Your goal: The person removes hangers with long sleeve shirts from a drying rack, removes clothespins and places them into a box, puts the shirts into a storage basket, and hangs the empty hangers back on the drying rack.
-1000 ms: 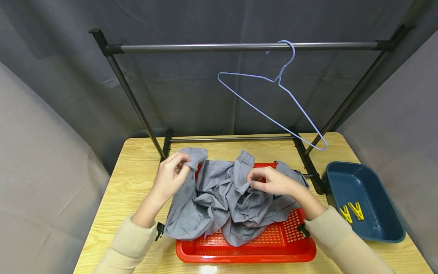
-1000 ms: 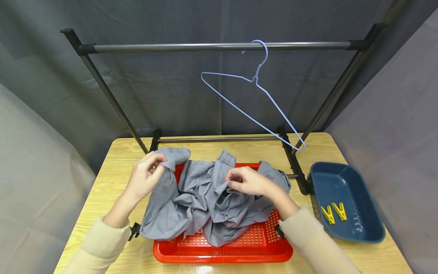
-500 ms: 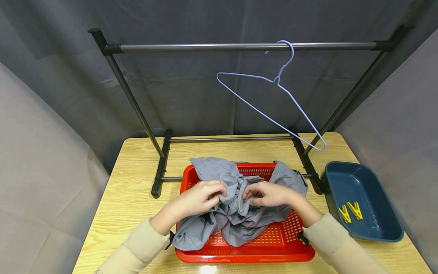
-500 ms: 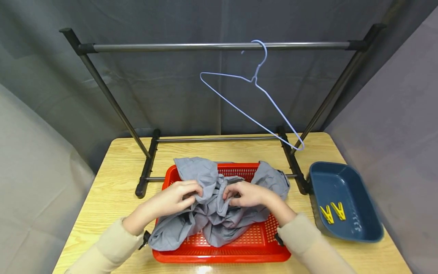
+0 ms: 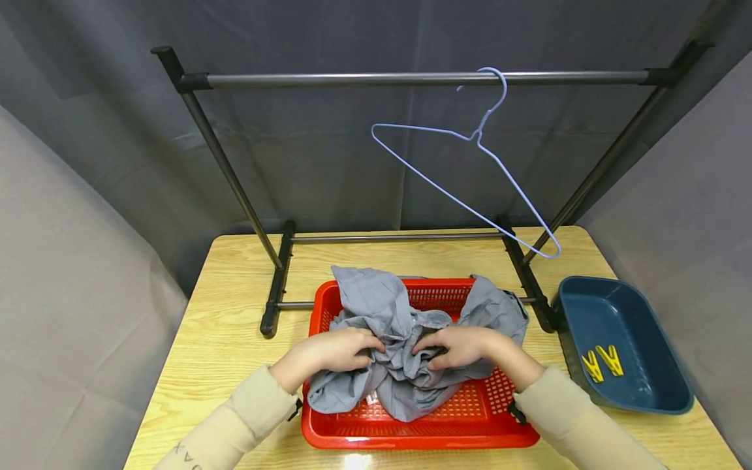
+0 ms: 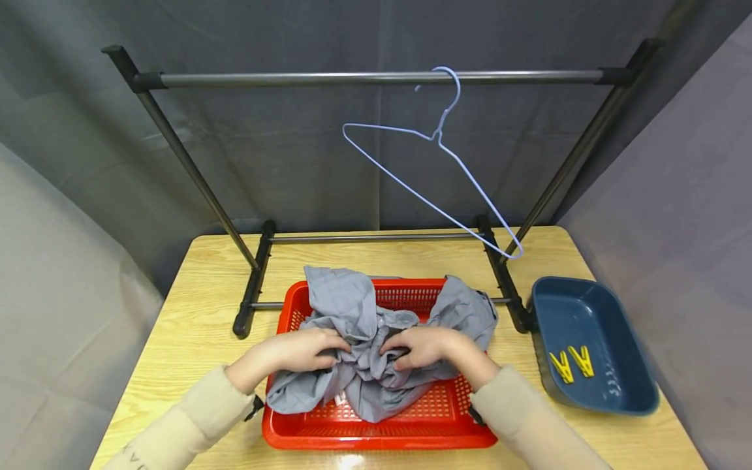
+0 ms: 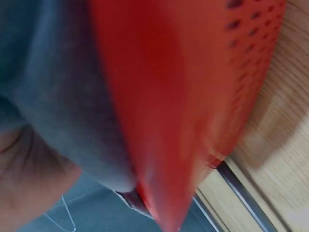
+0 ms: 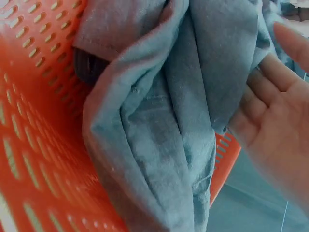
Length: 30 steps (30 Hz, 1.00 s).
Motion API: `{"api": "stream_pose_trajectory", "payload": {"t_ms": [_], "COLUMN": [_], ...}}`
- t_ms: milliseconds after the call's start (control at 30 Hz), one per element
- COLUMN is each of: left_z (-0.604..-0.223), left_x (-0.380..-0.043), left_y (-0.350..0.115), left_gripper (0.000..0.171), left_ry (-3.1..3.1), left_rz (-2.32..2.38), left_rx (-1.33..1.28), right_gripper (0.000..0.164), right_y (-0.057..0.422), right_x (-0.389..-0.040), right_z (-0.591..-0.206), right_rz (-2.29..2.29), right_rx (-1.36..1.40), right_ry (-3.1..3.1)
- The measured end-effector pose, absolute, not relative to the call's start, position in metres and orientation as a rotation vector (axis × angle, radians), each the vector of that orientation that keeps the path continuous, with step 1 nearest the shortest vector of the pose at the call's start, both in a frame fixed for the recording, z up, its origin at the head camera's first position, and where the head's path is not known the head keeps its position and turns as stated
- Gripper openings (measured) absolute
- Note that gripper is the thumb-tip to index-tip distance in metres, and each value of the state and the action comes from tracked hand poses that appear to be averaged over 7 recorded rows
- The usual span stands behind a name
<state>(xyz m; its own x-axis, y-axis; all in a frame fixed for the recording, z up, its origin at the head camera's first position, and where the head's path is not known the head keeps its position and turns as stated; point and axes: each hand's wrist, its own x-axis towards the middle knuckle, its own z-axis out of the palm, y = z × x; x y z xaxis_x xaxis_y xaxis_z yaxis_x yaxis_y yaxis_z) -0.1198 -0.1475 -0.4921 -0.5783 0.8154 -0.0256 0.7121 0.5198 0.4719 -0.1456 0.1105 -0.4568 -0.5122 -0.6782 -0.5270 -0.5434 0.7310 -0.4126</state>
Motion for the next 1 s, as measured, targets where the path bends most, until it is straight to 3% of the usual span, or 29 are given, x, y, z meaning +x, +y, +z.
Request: {"api": "stream_pose_trajectory", "payload": {"t_ms": [367, 633, 800, 1000], "left_z": [-0.487, -0.46, -0.461, -0.478], "left_x": [-0.125, -0.149, -0.173, -0.194], "left_y": [-0.155, -0.178, -0.189, -0.196], "left_gripper": [0.034, 0.018, 0.012, 0.019], "left_ry": [2.423, 2.366, 2.621, 2.776], "left_rz": [0.566, 0.866, 1.213, 1.369], "left_rx": [1.255, 1.33, 1.061, 0.802], "right_gripper": [0.035, 0.023, 0.015, 0.025], "right_y": [0.112, 0.133, 0.16, 0.196], "right_x": [-0.141, -0.147, -0.158, -0.17], "right_z": [-0.447, -0.421, -0.41, -0.413], "right_rz": [-0.303, -0.696, -0.957, -0.983], "right_rx": [-0.934, -0.981, -0.847, -0.511], "right_ry": [2.264, 2.272, 2.524, 2.828]}}
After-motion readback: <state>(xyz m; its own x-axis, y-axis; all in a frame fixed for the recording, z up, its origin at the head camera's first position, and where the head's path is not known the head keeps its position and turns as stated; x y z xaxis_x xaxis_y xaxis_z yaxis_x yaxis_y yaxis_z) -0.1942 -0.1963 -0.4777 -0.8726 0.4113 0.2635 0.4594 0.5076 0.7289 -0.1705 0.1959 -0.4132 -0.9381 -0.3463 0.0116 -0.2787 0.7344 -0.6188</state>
